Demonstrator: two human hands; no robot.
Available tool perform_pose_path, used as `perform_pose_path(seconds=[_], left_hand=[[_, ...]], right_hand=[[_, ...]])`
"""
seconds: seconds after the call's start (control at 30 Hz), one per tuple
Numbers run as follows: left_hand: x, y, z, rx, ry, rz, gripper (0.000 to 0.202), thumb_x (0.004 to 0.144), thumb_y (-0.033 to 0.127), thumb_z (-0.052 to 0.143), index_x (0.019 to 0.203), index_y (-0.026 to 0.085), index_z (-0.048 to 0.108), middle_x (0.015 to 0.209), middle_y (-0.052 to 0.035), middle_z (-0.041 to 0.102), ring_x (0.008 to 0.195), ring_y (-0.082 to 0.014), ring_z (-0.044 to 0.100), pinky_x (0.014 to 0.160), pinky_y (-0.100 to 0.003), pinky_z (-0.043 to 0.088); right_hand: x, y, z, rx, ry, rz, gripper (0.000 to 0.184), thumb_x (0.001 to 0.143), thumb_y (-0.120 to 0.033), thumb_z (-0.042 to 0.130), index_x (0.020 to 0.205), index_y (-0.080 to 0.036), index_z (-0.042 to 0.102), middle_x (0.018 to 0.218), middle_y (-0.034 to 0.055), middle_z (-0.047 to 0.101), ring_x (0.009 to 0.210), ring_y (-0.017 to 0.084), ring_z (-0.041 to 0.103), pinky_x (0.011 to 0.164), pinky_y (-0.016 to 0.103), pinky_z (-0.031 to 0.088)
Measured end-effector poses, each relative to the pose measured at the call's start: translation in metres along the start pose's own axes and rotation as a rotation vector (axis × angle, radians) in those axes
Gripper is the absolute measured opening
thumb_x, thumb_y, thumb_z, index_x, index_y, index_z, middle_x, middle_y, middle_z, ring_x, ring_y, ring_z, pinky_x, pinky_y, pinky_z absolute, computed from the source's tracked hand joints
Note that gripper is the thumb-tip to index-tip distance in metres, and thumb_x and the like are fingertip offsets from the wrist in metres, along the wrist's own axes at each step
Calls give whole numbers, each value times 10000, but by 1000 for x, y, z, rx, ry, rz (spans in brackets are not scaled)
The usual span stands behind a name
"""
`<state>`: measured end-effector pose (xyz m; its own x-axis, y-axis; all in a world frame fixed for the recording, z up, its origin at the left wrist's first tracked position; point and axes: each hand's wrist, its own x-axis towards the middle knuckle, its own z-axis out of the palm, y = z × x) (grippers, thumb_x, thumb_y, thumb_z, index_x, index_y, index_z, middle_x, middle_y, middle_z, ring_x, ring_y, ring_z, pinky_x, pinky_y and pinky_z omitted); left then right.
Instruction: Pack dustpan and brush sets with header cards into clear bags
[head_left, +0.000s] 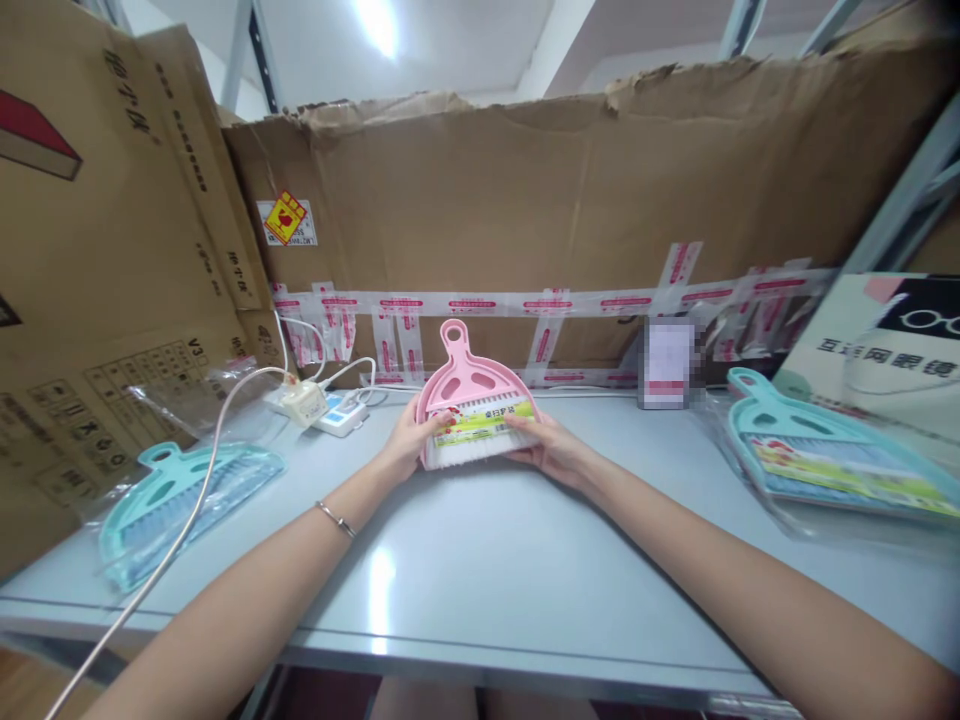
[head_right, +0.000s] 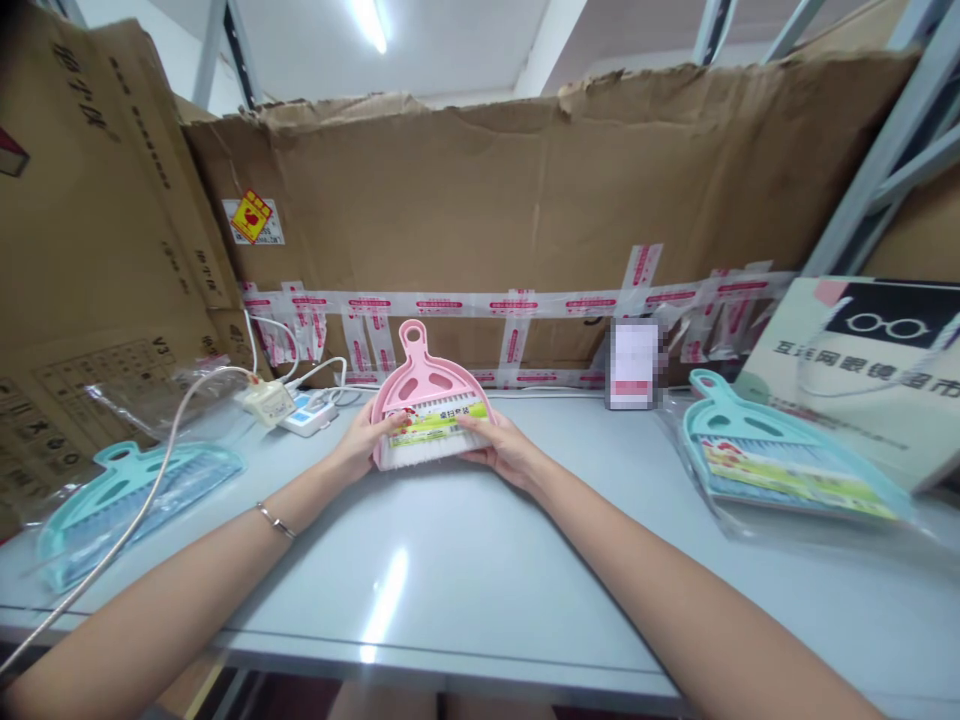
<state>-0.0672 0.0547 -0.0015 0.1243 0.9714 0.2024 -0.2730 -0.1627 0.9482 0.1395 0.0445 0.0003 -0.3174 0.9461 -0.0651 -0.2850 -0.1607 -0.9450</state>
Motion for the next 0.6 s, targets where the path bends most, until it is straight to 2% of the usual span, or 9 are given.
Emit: perform_pose_path(seconds=[0.1,0.2,0.27,0.33,0.4,0.43,0.47,0.53,0.6], left_hand=[[-2,-7,3,25,-25,52,649,613,344,757,1176,190,473,1131,-96,611,988,-240,603,840,-368,491],[2,-4,5,284,-42,104,550,707,398,666,1175,182,474,1139,-114,606,997,-241,602,828,-362,496],[8,14,-2,469,-2,130,495,739,417,627,1140,163,489,1078,-126,621,960,-244,609,824,-377,488],[12,48,-21,594,108,201,514,745,420,621,1161,164,463,1057,-127,615,972,-250,590,872,-402,452],[7,92,-52,877,388,411,526,776,429,577,1218,190,418,1110,-123,589,1053,-258,543,943,-417,393],[0,113,-72,1073,627,500,490,806,445,520,1211,186,423,1110,-134,589,1062,-276,535,947,-444,381],[-9,132,-93,1232,867,472,456,833,446,459,1199,175,428,1101,-150,593,1071,-299,528,935,-481,378],[-33,159,-136,1446,1208,109,456,827,465,411,1159,152,430,1116,-199,580,1073,-357,520,844,-557,408],[-53,168,-172,1447,1213,-48,452,723,441,546,1013,99,485,1007,-264,599,1014,-442,532,735,-655,395]], right_hand=[[-1,3,2,-8,74,48,338,700,-197,694,1021,-186,591,943,47,713,788,154,680,664,248,577],[1,5,1,-10,105,33,291,705,-171,683,988,-170,616,929,49,718,777,157,682,630,234,582],[2,5,-1,6,97,22,259,710,-162,673,965,-168,628,930,47,719,783,159,682,628,231,584],[3,6,-3,12,85,18,251,708,-159,674,956,-170,632,925,46,720,788,162,684,631,233,585],[3,7,-5,11,71,12,266,703,-163,680,964,-173,631,925,48,721,794,168,685,638,240,587],[3,8,-5,13,64,8,276,701,-166,682,971,-175,629,929,49,721,799,170,685,641,244,588],[3,8,-5,17,58,3,284,700,-169,684,978,-177,627,935,50,720,806,172,685,646,248,588],[3,9,-4,24,53,2,285,699,-173,685,978,-176,627,948,51,718,817,174,684,652,250,588],[4,10,-3,28,46,9,280,698,-176,687,972,-172,629,960,53,715,829,173,682,666,251,587]])
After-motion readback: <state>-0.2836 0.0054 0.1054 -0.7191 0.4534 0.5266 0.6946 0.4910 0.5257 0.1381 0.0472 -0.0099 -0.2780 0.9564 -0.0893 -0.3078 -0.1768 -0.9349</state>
